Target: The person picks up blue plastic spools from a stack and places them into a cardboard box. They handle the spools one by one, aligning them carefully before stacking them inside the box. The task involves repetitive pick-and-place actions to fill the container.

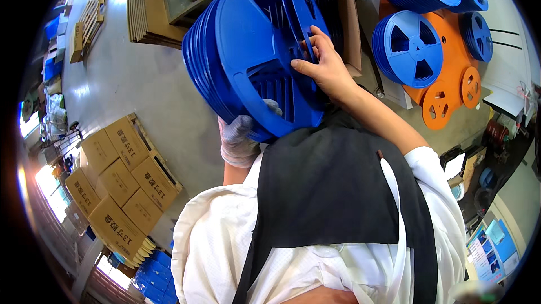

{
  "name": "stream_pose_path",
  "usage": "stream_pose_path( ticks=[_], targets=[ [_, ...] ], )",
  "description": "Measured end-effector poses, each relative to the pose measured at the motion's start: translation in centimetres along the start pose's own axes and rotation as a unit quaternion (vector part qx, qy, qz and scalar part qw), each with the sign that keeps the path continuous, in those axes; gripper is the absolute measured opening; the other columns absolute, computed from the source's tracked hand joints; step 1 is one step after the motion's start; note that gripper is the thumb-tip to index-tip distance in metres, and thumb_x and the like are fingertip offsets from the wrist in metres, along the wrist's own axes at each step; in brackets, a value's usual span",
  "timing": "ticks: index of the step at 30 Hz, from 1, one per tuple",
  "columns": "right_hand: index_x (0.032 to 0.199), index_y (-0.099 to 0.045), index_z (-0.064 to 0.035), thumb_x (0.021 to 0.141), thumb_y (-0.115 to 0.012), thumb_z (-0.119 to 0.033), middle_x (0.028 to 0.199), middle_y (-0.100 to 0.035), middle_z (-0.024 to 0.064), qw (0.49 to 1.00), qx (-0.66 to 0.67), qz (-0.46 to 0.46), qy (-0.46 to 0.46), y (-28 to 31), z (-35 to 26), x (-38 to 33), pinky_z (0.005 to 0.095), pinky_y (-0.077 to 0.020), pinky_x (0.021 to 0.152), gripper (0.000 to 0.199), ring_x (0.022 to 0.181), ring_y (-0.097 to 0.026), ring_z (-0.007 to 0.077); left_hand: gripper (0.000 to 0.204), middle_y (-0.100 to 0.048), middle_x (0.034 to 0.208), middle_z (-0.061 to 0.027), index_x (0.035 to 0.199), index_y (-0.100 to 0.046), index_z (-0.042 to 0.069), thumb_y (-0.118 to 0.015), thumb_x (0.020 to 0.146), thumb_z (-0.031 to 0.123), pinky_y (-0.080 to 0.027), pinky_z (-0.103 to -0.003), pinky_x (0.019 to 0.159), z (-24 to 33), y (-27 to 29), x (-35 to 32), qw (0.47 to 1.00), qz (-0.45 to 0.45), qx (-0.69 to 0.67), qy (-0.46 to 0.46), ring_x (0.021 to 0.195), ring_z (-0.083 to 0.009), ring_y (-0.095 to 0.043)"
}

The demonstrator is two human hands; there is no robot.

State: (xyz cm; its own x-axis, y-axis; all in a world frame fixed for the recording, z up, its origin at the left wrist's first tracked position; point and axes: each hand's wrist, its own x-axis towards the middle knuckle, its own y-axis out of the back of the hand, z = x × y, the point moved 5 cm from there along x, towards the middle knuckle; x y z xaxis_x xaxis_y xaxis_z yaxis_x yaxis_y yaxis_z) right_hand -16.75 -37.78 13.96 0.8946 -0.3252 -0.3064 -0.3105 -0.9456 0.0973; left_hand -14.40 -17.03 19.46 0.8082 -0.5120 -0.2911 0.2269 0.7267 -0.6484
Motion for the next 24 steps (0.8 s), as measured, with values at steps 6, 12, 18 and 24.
stream_pose_path(
  ticks=[6, 12, 18, 24],
  targets=[
    [0.108, -0.045, 0.0009, 0.074, -0.071, -0.023, 0.151, -0.014, 0.0232, 0.999, 0.035, 0.000, -0.006, -0.1, -0.1, -0.1, 0.0415, -0.0300, 0.107, 0.049, 0.133, -0.030, 0.0360, 0.069, -0.065, 0.090, -0.0260, 0.125, -0.044, -0.007, -0.079, 0.070, 0.013, -0.056, -0.051, 0.073, -0.4, 0.0, 0.4, 0.999, -0.024, -0.037, 0.009, 0.084, -0.0387, -0.066],
    [0.107, -0.046, -0.0001, 0.075, -0.070, -0.021, 0.151, -0.015, 0.0233, 1.000, 0.026, 0.012, -0.013, 0.2, 0.2, -0.1, 0.0417, -0.0304, 0.107, 0.046, 0.136, -0.027, 0.0362, 0.054, -0.065, 0.096, -0.0248, 0.114, -0.052, -0.004, -0.076, 0.072, 0.019, -0.053, -0.049, 0.078, -0.3, -0.2, 0.4, 0.999, -0.036, -0.001, 0.030, 0.087, -0.0373, -0.064],
    [0.109, -0.047, 0.0010, 0.075, -0.070, -0.019, 0.151, -0.016, 0.0233, 0.999, 0.035, 0.030, -0.020, 0.5, 0.4, -0.2, 0.0412, -0.0323, 0.105, 0.046, 0.135, -0.029, 0.0356, 0.054, -0.065, 0.093, -0.0228, 0.113, -0.052, -0.003, -0.077, 0.071, 0.019, -0.053, -0.048, 0.078, -0.3, -0.4, 0.4, 0.999, -0.027, 0.002, 0.035, 0.087, -0.0364, -0.064],
    [0.118, -0.047, 0.0040, 0.076, -0.068, -0.014, 0.129, -0.048, 0.0172, 0.989, 0.107, 0.103, -0.030, 3.3, 1.4, 0.0, 0.0367, -0.0459, 0.092, 0.051, 0.115, -0.053, 0.0266, 0.053, -0.064, 0.098, -0.0182, 0.118, -0.049, -0.002, -0.072, 0.076, 0.022, -0.054, -0.045, 0.079, 0.1, -0.2, 0.9, 0.999, -0.041, 0.016, 0.008, 0.089, -0.0312, -0.065]
  ],
)
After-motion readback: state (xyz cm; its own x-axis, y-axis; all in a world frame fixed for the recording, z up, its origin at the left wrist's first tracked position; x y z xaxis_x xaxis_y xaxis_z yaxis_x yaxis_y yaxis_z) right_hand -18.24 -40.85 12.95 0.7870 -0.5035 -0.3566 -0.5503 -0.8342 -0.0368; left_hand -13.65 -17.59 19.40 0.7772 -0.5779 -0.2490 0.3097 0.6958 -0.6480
